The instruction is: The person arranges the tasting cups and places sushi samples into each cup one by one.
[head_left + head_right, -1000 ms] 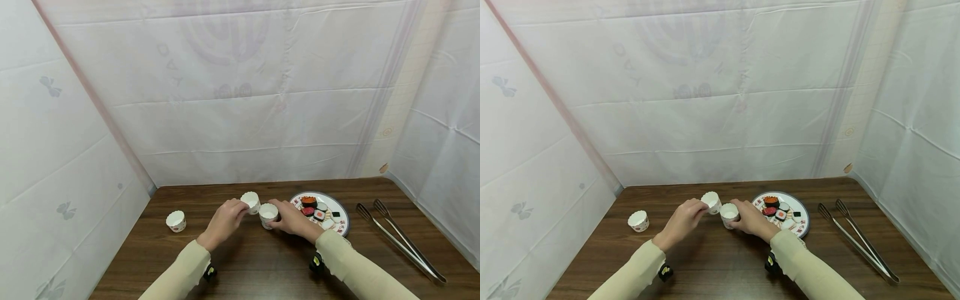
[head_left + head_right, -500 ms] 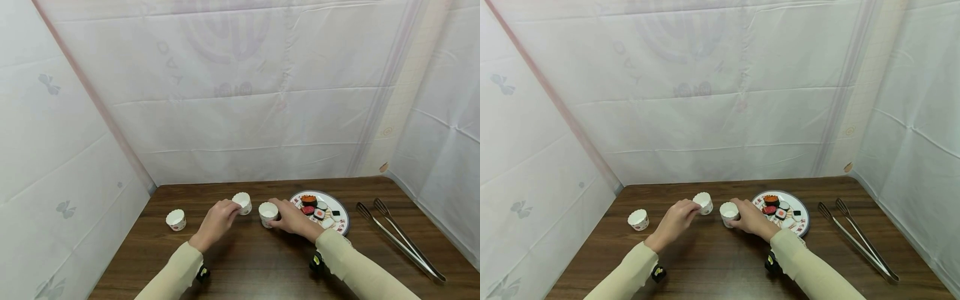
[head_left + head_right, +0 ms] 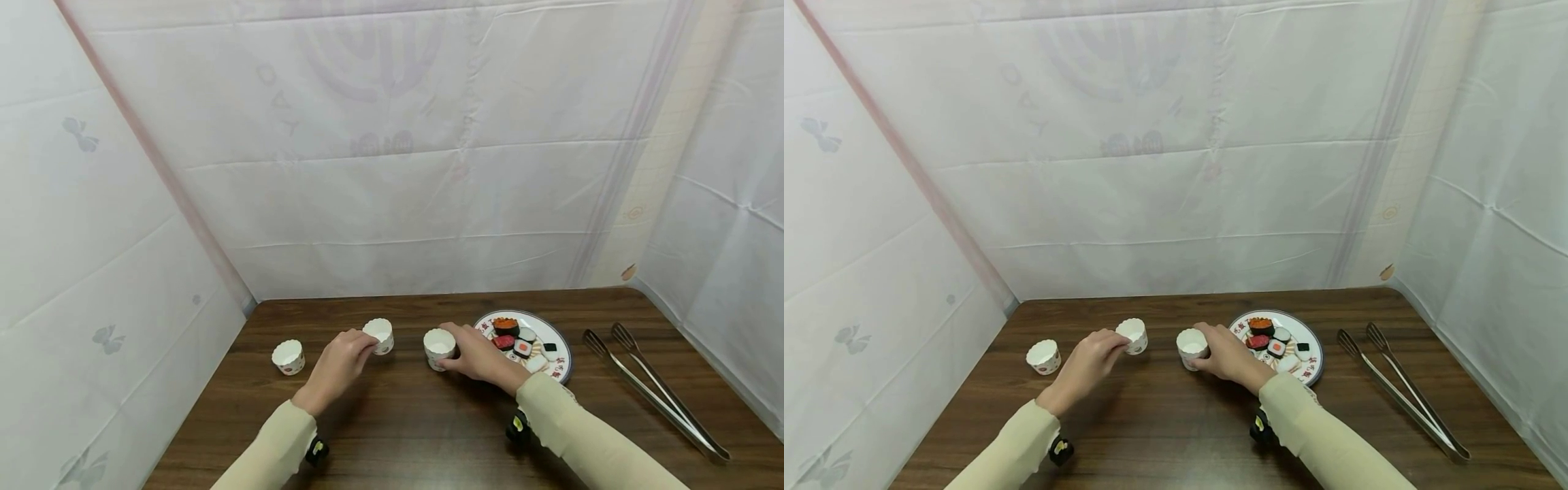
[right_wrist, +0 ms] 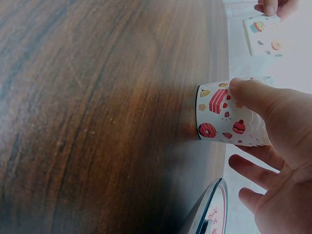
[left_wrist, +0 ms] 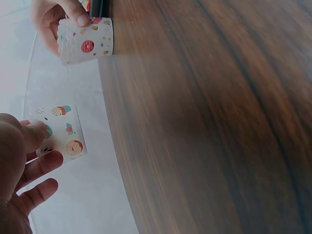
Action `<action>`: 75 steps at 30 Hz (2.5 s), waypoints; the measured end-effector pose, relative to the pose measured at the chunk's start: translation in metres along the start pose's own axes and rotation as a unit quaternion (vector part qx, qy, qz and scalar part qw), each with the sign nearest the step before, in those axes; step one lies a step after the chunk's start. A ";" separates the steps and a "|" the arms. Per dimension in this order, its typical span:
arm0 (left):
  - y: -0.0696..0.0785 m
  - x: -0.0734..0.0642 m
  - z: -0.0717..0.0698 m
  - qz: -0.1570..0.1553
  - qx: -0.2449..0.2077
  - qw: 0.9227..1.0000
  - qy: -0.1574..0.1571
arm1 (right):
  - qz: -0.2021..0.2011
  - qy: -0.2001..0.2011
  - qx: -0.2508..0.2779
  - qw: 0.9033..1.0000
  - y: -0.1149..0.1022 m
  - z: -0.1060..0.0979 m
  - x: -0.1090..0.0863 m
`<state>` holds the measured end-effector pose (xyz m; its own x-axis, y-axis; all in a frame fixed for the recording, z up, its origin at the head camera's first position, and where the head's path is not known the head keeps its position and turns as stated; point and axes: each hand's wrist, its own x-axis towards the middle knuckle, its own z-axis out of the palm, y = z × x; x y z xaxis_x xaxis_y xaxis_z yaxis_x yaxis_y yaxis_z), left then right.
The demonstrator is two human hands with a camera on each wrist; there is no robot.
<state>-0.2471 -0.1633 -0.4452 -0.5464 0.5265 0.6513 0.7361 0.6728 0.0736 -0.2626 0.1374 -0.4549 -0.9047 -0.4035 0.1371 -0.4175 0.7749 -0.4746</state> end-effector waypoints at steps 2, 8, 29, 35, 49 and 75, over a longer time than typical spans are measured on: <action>-0.002 -0.003 -0.001 -0.005 0.002 1.000 -0.003 | 0.000 0.000 -0.001 1.000 0.000 0.000 0.000; -0.009 -0.012 -0.005 -0.012 0.015 1.000 -0.008 | 0.004 -0.001 0.003 1.000 -0.001 -0.001 -0.001; -0.020 -0.032 -0.015 -0.061 0.029 0.996 -0.055 | 0.007 -0.005 -0.003 1.000 -0.001 -0.002 -0.002; -0.023 -0.035 -0.015 -0.067 0.034 0.995 -0.065 | 0.006 -0.004 -0.011 1.000 0.001 -0.002 -0.003; -0.028 -0.040 -0.014 -0.074 0.033 0.994 -0.072 | 0.011 -0.001 -0.022 1.000 0.004 -0.004 -0.006; -0.033 -0.044 -0.014 -0.075 0.039 0.993 -0.083 | -0.004 0.005 -0.027 1.000 0.006 -0.006 -0.012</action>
<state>-0.2418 -0.2158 -0.4657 -0.7106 0.4907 0.5042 0.6117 0.7850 0.0980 -0.2545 0.1504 -0.4543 -0.9024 -0.4041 0.1497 -0.4276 0.7970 -0.4266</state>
